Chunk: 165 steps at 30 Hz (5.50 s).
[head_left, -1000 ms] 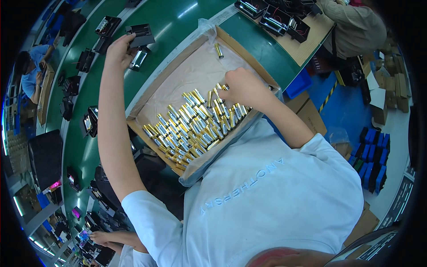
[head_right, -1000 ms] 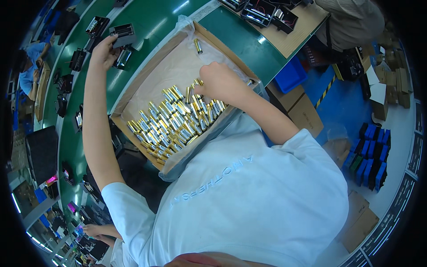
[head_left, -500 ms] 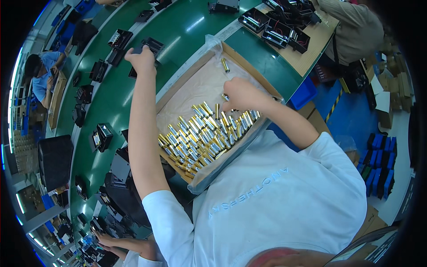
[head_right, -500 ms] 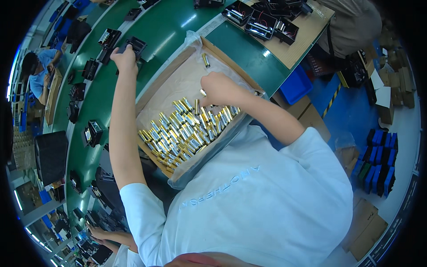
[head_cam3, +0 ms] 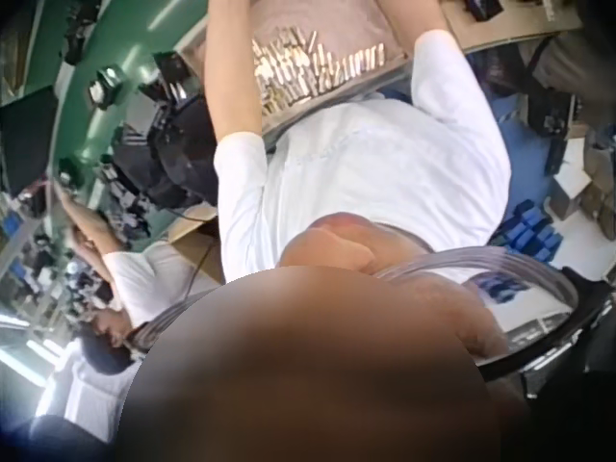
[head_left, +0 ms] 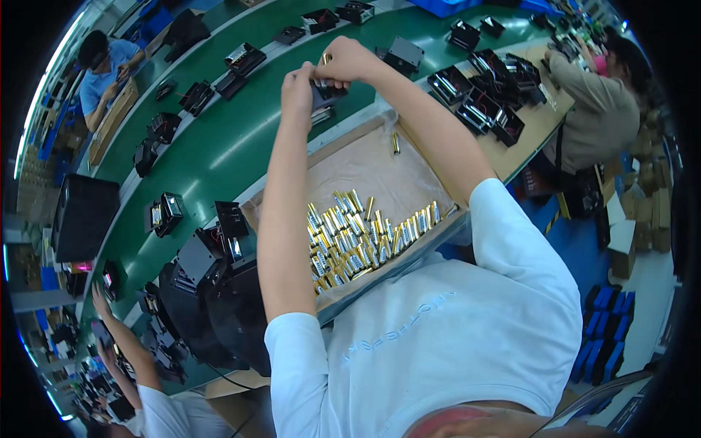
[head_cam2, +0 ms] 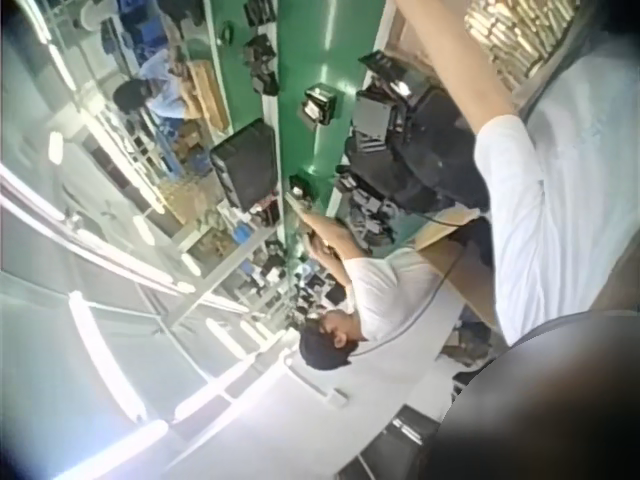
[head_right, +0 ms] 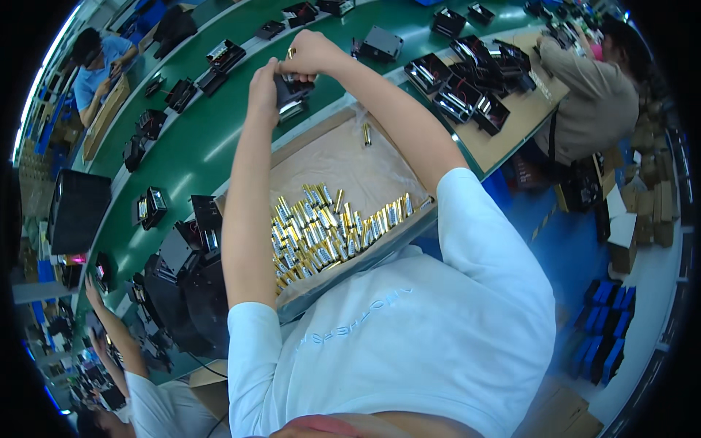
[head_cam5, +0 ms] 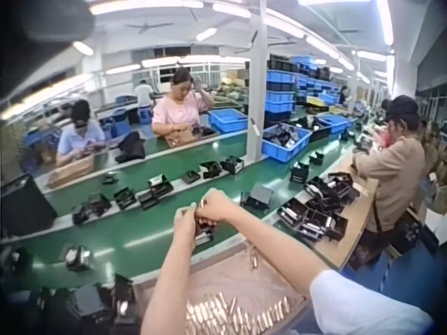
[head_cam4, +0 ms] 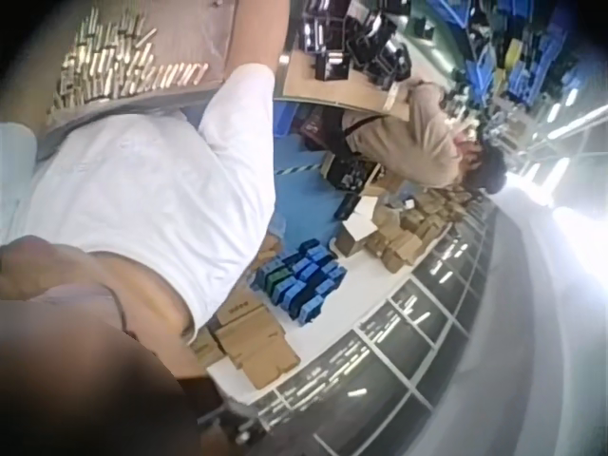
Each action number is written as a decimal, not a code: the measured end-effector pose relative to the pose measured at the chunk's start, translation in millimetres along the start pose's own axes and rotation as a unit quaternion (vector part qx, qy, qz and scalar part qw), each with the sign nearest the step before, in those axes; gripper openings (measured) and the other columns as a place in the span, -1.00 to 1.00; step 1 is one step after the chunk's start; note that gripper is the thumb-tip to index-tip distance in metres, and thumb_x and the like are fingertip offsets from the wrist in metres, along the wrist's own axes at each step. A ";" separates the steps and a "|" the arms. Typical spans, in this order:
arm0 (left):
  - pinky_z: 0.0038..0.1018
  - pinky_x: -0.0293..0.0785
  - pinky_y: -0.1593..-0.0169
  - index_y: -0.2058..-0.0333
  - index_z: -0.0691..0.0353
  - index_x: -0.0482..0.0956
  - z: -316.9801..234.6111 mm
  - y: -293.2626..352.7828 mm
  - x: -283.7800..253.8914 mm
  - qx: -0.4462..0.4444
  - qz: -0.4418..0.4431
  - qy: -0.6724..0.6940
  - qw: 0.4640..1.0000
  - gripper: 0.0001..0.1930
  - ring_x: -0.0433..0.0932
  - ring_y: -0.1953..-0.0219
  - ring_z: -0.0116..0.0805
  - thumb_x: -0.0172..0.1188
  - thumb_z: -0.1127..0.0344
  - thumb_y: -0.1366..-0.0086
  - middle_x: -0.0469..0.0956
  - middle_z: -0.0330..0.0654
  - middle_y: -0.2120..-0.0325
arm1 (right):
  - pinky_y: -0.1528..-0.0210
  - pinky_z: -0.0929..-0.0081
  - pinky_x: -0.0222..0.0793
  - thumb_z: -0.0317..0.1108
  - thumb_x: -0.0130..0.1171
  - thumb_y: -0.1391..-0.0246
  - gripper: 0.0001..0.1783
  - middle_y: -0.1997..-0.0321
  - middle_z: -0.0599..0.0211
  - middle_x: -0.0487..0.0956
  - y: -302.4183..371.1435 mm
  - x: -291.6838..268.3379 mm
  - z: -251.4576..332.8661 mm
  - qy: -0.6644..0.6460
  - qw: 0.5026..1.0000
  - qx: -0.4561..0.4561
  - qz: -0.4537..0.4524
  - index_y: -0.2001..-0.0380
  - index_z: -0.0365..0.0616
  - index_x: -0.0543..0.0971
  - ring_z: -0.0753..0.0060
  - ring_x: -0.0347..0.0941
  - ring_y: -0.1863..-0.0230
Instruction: Assembling small cylindrical components into black plastic housings at a factory workstation.
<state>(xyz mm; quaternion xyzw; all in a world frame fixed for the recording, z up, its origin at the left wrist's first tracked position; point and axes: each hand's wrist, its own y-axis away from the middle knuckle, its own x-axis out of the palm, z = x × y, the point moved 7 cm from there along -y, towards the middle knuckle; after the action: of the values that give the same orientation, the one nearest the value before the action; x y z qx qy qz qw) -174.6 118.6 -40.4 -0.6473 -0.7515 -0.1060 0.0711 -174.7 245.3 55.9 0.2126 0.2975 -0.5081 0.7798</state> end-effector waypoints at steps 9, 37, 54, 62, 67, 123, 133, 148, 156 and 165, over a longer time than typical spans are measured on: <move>-0.31 0.62 0.30 -0.02 0.35 0.25 -2.7 18.1 -13.0 -0.025 -0.142 0.104 0.984 -0.62 0.55 0.31 -0.14 0.10 0.38 -0.29 0.43 0.16 0.17 | 0.66 0.65 0.29 -0.22 0.34 0.08 -0.72 0.67 0.35 0.55 11.6 10.4 4.7 -0.043 0.985 -0.135 -0.097 0.59 -0.24 0.61 0.54 0.36 0.75; -0.19 0.54 0.22 -0.08 0.23 0.18 -1.0 19.2 -44.7 -0.034 -0.146 0.084 0.985 -0.51 0.46 0.15 -0.04 0.07 0.45 -0.17 0.32 0.20 0.08 | 0.57 0.42 0.34 -0.08 0.27 0.08 -0.57 0.71 0.24 0.52 -25.6 45.0 3.3 0.206 0.974 -0.070 -0.059 0.65 -0.30 0.57 0.27 0.37 0.70; -0.35 0.43 0.15 -0.16 0.24 0.09 -16.1 31.7 -57.9 0.032 -0.090 0.096 0.991 -0.32 0.47 0.22 -0.16 0.18 0.47 -0.06 0.38 0.14 0.13 | 0.69 0.55 0.19 -0.11 0.33 0.18 -0.61 0.82 0.38 0.41 -50.8 51.4 38.7 0.162 0.970 -0.023 0.178 0.74 -0.24 0.56 0.47 0.22 0.79; -0.41 0.46 0.18 -0.17 0.25 0.07 -18.3 33.2 -62.2 0.060 -0.073 0.090 0.991 -0.24 0.51 0.30 -0.21 0.23 0.56 0.02 0.40 0.14 0.15 | 0.68 0.53 0.18 -0.07 0.31 0.16 -0.60 0.82 0.37 0.37 -69.6 61.3 35.7 0.178 0.953 -0.007 0.245 0.72 -0.23 0.57 0.46 0.19 0.79; -0.44 0.48 0.21 -0.17 0.25 0.08 -16.8 30.1 -67.9 0.060 -0.073 0.090 0.991 -0.21 0.53 0.28 -0.21 0.26 0.59 0.06 0.41 0.14 0.15 | 0.60 0.47 0.27 -0.01 0.19 0.04 -0.56 0.73 0.32 0.47 -74.5 71.2 52.7 0.232 0.960 -0.091 0.132 0.62 -0.23 0.61 0.39 0.31 0.72; -0.46 0.55 0.23 0.12 0.35 0.52 -31.9 16.1 -22.7 0.028 0.073 -0.138 0.987 -0.66 0.56 0.33 -0.31 0.31 0.43 -0.11 0.57 -0.07 0.36 | 0.38 0.39 0.43 -0.24 0.17 0.05 -0.73 0.54 0.22 0.58 161.1 9.8 -28.9 0.241 0.965 -0.059 0.084 0.53 -0.28 0.61 0.24 0.48 0.54; -0.37 0.59 0.30 0.11 0.39 0.47 6.0 10.8 -27.6 -0.103 -0.003 0.054 0.993 -0.68 0.58 0.31 -0.24 0.27 0.42 -0.18 0.55 0.02 0.29 | 0.46 0.33 0.44 -0.05 0.26 0.16 -0.54 0.53 0.05 0.58 255.3 9.5 -71.0 0.366 0.901 0.201 0.115 0.51 -0.36 0.62 0.09 0.48 0.57; -0.22 0.60 0.22 0.06 0.38 0.39 -23.4 26.3 -54.6 -0.046 -0.129 -0.012 0.991 -0.72 0.56 0.29 -0.13 0.14 0.46 -0.26 0.48 0.09 0.24 | 0.47 0.34 0.42 -0.23 0.30 0.29 -0.64 0.57 0.06 0.56 246.9 28.3 -90.7 0.303 0.924 0.187 0.139 0.52 -0.39 0.62 0.06 0.45 0.58; -0.16 0.59 0.16 -0.04 0.36 0.25 -11.3 21.9 -66.7 -0.034 -0.101 0.086 0.991 -0.62 0.55 0.25 -0.10 0.08 0.49 -0.28 0.41 0.13 0.15 | 0.60 0.38 0.24 -0.29 0.18 0.23 -0.70 0.72 0.20 0.41 215.7 28.4 -86.8 0.211 0.961 0.080 0.159 0.71 -0.37 0.47 0.25 0.17 0.74; -0.08 0.55 0.06 -0.14 0.36 0.18 -9.3 36.8 -79.6 -0.060 -0.085 0.140 0.985 -0.55 0.49 0.11 0.00 0.05 0.47 -0.31 0.28 0.23 0.00 | 0.70 0.64 0.21 -0.25 0.15 0.05 -0.69 0.78 0.41 0.45 19.2 38.3 49.8 0.020 1.000 0.000 0.014 0.72 -0.24 0.56 0.54 0.24 0.84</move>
<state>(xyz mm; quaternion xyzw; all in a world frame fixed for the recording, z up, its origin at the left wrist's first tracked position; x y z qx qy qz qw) -126.4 45.2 -48.4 -0.5628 -0.7787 -0.2464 0.1274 -132.9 195.7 66.9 0.2272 0.3101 -0.4927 0.7807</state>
